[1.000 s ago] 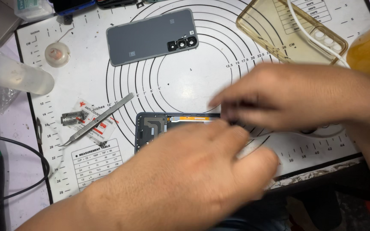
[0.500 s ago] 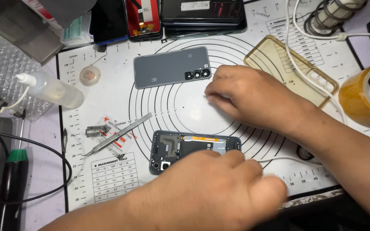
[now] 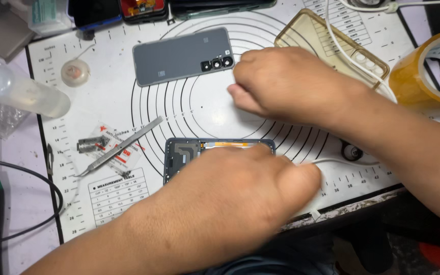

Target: The person reassembles a smartphone on a repair mat: they align the back cover onto the phone body, press it into place, and use a screwdriver to drive screws. They then power the phone on and dial on the keypad to test it.

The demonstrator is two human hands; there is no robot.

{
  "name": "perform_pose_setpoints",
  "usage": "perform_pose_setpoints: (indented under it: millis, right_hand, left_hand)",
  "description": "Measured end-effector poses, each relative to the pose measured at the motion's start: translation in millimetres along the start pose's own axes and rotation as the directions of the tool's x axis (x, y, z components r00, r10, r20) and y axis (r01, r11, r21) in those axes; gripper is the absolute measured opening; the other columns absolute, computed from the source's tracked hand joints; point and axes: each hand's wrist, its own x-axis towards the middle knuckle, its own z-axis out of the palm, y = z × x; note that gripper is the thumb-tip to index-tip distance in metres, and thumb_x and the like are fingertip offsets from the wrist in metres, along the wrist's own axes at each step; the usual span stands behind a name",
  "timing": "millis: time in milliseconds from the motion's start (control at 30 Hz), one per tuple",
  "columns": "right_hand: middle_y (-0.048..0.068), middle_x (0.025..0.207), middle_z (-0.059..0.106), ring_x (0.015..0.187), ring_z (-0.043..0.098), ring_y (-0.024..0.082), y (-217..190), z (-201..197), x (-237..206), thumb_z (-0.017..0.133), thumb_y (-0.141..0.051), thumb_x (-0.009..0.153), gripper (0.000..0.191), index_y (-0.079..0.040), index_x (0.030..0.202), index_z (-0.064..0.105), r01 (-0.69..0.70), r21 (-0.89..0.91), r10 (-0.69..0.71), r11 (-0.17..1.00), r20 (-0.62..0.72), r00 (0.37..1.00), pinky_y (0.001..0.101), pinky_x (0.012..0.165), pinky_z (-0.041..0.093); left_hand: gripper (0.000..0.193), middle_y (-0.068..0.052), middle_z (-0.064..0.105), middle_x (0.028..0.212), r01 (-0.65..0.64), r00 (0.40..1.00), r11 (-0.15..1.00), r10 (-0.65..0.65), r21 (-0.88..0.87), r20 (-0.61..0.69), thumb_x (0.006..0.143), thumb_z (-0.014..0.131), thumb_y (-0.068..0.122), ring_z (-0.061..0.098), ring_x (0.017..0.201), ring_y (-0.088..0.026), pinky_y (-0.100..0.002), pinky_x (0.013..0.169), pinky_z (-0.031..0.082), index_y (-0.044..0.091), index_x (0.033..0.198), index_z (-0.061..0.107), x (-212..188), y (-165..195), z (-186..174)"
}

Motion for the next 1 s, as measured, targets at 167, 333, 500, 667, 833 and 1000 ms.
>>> perform_pose_setpoints:
  millis: [167, 333, 500, 667, 833, 1000]
  right_hand:
    - [0.007, 0.076, 0.068, 0.061, 0.064, 0.022, 11, -13, -29, 0.069, -0.029, 0.093, 0.029, -0.004, 0.079, 0.070, 0.055, 0.192, -0.051, 0.980, -0.021, 0.998, 0.0354, 0.058, 0.055]
    - [0.004, 0.077, 0.069, 0.059, 0.066, 0.018, 21, -14, -44, 0.069, -0.023, 0.088, 0.017, -0.006, 0.087, 0.071, 0.052, 0.327, -0.081, 0.944, 0.076, 0.994, 0.0312, 0.055, 0.055]
    - [-0.004, 0.082, 0.071, 0.068, 0.066, 0.009, 24, -15, -45, 0.069, -0.027, 0.088, 0.016, -0.011, 0.093, 0.073, 0.039, 0.404, -0.162, 0.914, 0.275, 0.948, 0.0248, 0.062, 0.055]
    - [-0.007, 0.083, 0.071, 0.068, 0.067, 0.009, 16, -11, -55, 0.073, -0.032, 0.083, 0.016, -0.018, 0.090, 0.076, -0.096, 0.407, -0.172, 0.909, 0.573, 0.801, 0.0243, 0.062, 0.056]
    - [-0.005, 0.087, 0.074, 0.074, 0.068, 0.010, 18, -1, -55, 0.071, -0.026, 0.088, 0.014, -0.013, 0.091, 0.076, 0.119, 0.592, -0.403, 0.797, 0.375, 0.835, 0.0247, 0.065, 0.055]
    - [-0.001, 0.087, 0.075, 0.076, 0.069, 0.012, 33, -7, -57, 0.070, -0.015, 0.084, 0.013, -0.008, 0.094, 0.075, 0.266, 0.682, -0.491, 0.681, 0.156, 0.857, 0.0252, 0.065, 0.059]
  left_hand:
    - [0.011, -0.010, 0.061, 0.077, 0.026, 0.998, 0.999, -0.024, -0.046, 0.051, 0.093, 0.060, 0.006, 0.066, 0.074, -0.029, -0.042, 0.056, 0.053, 0.004, 0.098, 0.051, 4, 3, -2]
    - [0.018, -0.010, 0.062, 0.081, -0.044, 0.992, 0.972, 0.071, -0.232, 0.107, 0.086, 0.060, 0.004, 0.067, 0.080, -0.033, -0.042, 0.061, 0.056, 0.004, 0.101, 0.049, 12, 1, -8]
    - [0.009, -0.008, 0.060, 0.072, 0.093, 0.983, 0.996, -0.093, 0.012, 0.159, 0.100, 0.058, 0.006, 0.067, 0.070, -0.027, -0.041, 0.055, 0.055, 0.006, 0.096, 0.050, 11, -6, 1]
    - [0.009, -0.013, 0.064, 0.077, -0.009, 0.986, 0.926, 0.071, -0.377, 0.151, 0.090, 0.058, 0.000, 0.070, 0.076, -0.032, -0.040, 0.058, 0.057, 0.002, 0.097, 0.053, -3, -11, 9]
    - [0.010, -0.014, 0.067, 0.080, 0.024, 0.979, 0.928, 0.053, -0.371, 0.195, 0.090, 0.060, 0.002, 0.072, 0.075, -0.031, -0.038, 0.057, 0.057, 0.001, 0.099, 0.054, -1, -9, 6]
    - [0.025, -0.012, 0.066, 0.083, 0.020, 0.995, 0.963, -0.047, -0.270, -0.093, 0.086, 0.062, -0.010, 0.070, 0.073, -0.025, -0.034, 0.061, 0.058, -0.001, 0.108, 0.056, -1, -9, -16]
